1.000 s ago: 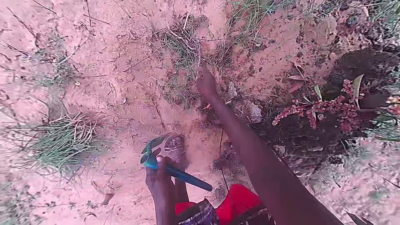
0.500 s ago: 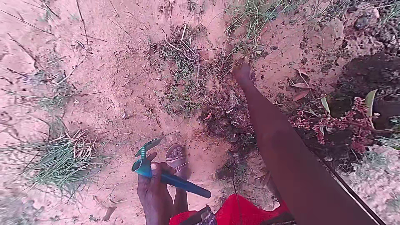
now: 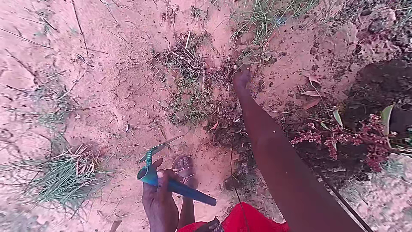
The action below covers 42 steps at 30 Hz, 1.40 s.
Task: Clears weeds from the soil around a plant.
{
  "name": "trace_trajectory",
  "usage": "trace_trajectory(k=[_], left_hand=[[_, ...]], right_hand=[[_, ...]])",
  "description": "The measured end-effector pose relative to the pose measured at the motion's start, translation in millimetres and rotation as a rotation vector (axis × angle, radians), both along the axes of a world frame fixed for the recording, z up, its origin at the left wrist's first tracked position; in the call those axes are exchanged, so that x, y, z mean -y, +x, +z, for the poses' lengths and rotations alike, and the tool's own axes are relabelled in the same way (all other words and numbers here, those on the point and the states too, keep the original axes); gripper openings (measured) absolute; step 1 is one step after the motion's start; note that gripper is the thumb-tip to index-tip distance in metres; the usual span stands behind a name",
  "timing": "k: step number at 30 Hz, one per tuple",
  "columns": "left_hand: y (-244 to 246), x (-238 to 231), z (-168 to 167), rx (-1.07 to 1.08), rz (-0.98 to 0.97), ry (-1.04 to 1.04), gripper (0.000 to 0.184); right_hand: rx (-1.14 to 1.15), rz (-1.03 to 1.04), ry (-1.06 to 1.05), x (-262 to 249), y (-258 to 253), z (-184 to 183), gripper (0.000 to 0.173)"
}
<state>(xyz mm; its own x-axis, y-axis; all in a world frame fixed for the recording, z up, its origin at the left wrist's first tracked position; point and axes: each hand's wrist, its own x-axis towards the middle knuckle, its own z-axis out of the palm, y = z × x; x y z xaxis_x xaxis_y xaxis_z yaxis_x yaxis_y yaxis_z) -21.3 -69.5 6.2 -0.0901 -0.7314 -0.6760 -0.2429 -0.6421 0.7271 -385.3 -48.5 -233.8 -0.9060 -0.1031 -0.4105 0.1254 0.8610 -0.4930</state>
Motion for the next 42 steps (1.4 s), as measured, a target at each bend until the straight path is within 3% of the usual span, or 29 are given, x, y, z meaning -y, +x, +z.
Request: trace_trajectory(k=[4, 7, 9, 14, 16, 18, 21, 23, 26, 32, 36, 38, 42], left_hand=[[0, 0, -1, 0.011, -0.010, 0.005, 0.028], [2, -1, -3, 0.007, -0.018, -0.007, 0.029], [2, -1, -3, 0.018, -0.028, -0.013, 0.029], [-4, 0, -5, 0.027, -0.026, -0.002, 0.028], [-9, -3, -7, 0.009, -0.022, -0.005, 0.028], [-5, -4, -7, -0.004, -0.030, -0.013, 0.029], [-5, -4, -10, -0.023, -0.028, -0.012, 0.028], [-3, -4, -8, -0.006, -0.035, -0.010, 0.028], [-6, -1, -6, 0.027, -0.034, -0.026, 0.028], [-8, 5, -2, -0.023, -0.037, -0.065, 0.028], [-6, 2, -4, -0.043, -0.024, -0.067, 0.028], [-4, -2, -5, -0.041, -0.027, -0.057, 0.028], [-5, -6, -4, -0.005, -0.039, -0.031, 0.029]], right_hand=[[0.010, 0.013, -0.121, -3, -1, -1, 0.033], [0.172, -0.226, -0.319, -4, -2, -12, 0.030], [0.224, -0.346, -0.321, -4, -3, -10, 0.031], [0.394, -0.664, -0.543, 1, 40, 20, 0.021], [0.429, -0.485, -0.497, -7, 71, 34, 0.024], [0.272, -0.253, -0.305, -22, 79, 30, 0.029], [0.046, -0.153, -0.107, -23, 21, 15, 0.035], [0.037, -0.091, -0.060, -12, -15, 13, 0.057], [0.086, 0.028, 0.018, 11, -42, 12, 0.076], [0.099, -0.074, 0.069, 32, -47, 11, 0.052], [0.099, -0.115, -0.404, 26, -36, -7, 0.041], [0.167, -0.062, -0.293, 28, -35, 0, 0.051], [0.155, 0.072, 0.127, 30, -33, 13, 0.045]])
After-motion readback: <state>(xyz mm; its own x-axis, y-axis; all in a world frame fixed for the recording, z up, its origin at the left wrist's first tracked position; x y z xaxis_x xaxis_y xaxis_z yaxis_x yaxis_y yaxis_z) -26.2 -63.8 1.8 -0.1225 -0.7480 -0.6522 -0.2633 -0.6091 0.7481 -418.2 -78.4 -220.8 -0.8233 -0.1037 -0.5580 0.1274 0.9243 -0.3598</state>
